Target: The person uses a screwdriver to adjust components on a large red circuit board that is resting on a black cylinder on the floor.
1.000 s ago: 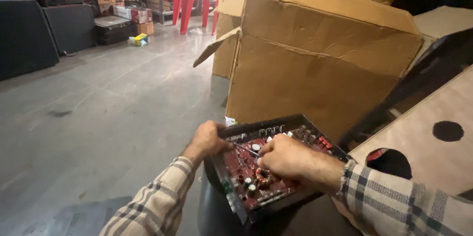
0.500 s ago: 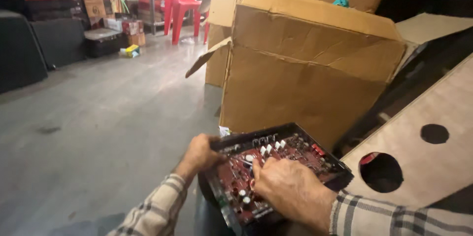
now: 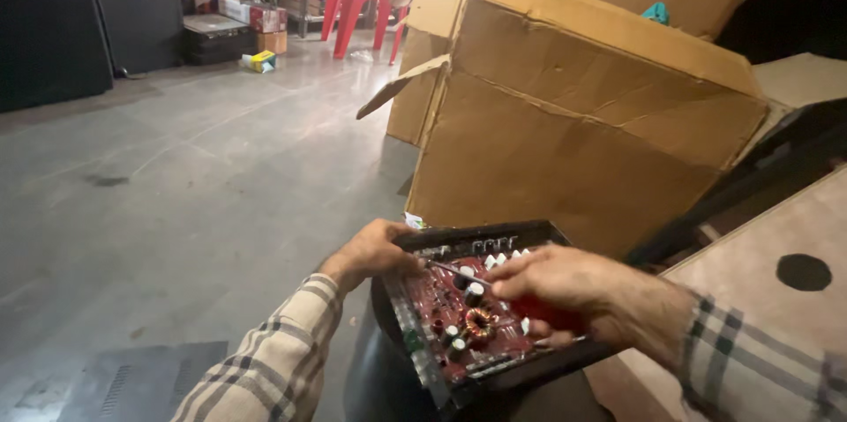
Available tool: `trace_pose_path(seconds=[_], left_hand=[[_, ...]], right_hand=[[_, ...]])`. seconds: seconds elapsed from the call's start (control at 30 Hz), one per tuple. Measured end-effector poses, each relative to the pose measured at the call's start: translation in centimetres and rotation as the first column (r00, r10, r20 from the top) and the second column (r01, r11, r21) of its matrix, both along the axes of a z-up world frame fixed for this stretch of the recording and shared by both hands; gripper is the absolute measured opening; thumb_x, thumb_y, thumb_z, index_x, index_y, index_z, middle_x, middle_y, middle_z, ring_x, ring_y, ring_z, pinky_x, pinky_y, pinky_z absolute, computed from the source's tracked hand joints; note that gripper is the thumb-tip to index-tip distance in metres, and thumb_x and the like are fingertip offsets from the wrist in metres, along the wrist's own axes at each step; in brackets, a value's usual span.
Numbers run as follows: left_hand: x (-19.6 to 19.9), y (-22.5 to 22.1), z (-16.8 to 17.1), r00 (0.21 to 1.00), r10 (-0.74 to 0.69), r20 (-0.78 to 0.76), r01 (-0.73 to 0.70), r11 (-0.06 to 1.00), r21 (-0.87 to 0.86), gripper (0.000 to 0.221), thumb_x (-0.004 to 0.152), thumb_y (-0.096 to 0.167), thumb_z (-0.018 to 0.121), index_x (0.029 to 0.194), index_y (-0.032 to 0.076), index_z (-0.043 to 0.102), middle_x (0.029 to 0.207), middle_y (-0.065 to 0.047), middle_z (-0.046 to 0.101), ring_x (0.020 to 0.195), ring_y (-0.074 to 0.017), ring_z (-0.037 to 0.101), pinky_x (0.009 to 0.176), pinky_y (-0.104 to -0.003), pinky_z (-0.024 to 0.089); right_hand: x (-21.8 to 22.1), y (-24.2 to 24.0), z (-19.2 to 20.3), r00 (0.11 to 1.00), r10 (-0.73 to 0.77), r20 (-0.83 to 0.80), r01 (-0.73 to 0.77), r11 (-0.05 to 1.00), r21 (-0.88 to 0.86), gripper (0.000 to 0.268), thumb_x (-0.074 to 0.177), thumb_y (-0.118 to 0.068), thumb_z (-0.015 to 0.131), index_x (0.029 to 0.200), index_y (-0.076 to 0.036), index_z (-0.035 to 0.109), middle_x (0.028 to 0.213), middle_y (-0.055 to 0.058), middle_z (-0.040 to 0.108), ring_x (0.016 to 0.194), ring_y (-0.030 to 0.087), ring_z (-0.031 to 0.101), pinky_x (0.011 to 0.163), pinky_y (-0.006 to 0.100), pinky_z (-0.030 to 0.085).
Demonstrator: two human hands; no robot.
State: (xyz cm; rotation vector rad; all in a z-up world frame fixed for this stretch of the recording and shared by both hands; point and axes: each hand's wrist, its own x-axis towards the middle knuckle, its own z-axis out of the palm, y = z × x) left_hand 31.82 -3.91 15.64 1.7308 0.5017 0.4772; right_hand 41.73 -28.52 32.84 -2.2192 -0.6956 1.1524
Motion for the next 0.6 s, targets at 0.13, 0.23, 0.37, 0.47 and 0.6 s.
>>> trace_pose_path(seconds=[0.13,0.23,0.37,0.47,0.6], left_hand=[[0.3,-1.4,0.4,0.982,0.189,0.023,-0.184,0.975,-0.125,0.033,0.084,0.016,0.081,0.114,0.002,0.08,0.09,-0.01,0.081,0.071,-0.0153,0.071,0.067,-0.029,0.056],[1.6,-1.7,0.6,0.963,0.269,0.03,-0.257,0.944,-0.208,0.029,0.085,0.014,0.079,0.111,0.001,0.081,0.083,-0.01,0.08,0.064,-0.0167,0.069,0.06,-0.031,0.054],[1.7,-1.5,-0.3,0.957,0.28,0.082,-0.269,0.955,-0.122,0.031,0.083,0.012,0.082,0.112,0.002,0.081,0.085,-0.008,0.081,0.068,-0.0125,0.072,0.064,-0.026,0.058],[1.7,-1.4,0.1,0.959,0.28,0.051,-0.266,0.946,-0.188,0.032,0.08,0.007,0.08,0.112,0.002,0.08,0.087,-0.01,0.082,0.07,-0.0129,0.073,0.064,-0.028,0.059],[1.8,-1.6,0.8,0.954,0.299,0.015,-0.295,0.949,-0.109,0.033,0.08,0.009,0.081,0.113,0.005,0.081,0.089,-0.009,0.082,0.071,-0.0122,0.072,0.066,-0.027,0.058]], right_hand=[[-1.0,0.1,-0.7,0.999,-0.039,0.004,0.04,0.993,-0.111,0.045,0.1,-0.023,0.059,0.143,-0.031,0.061,0.069,0.004,0.07,0.039,0.009,0.04,0.034,0.026,0.025],[-0.4,0.9,-1.7,0.992,0.078,0.096,-0.068,0.992,-0.107,0.047,0.099,-0.026,0.058,0.145,-0.033,0.06,0.068,0.006,0.067,0.04,0.011,0.04,0.037,0.029,0.03],[0.7,1.8,-3.3,0.801,0.377,0.465,-0.379,0.921,-0.093,0.04,0.097,-0.025,0.063,0.136,-0.023,0.073,0.075,0.006,0.079,0.054,0.012,0.061,0.052,0.033,0.052],[1.2,1.9,-3.6,0.484,0.49,0.725,-0.592,0.793,-0.141,0.041,0.093,-0.027,0.071,0.133,-0.021,0.073,0.086,0.009,0.08,0.075,0.018,0.076,0.069,0.037,0.058],[1.0,1.4,-3.4,0.405,0.604,0.686,-0.372,0.795,-0.48,0.05,0.093,-0.025,0.067,0.142,-0.031,0.064,0.091,0.01,0.076,0.085,0.025,0.078,0.076,0.039,0.061]])
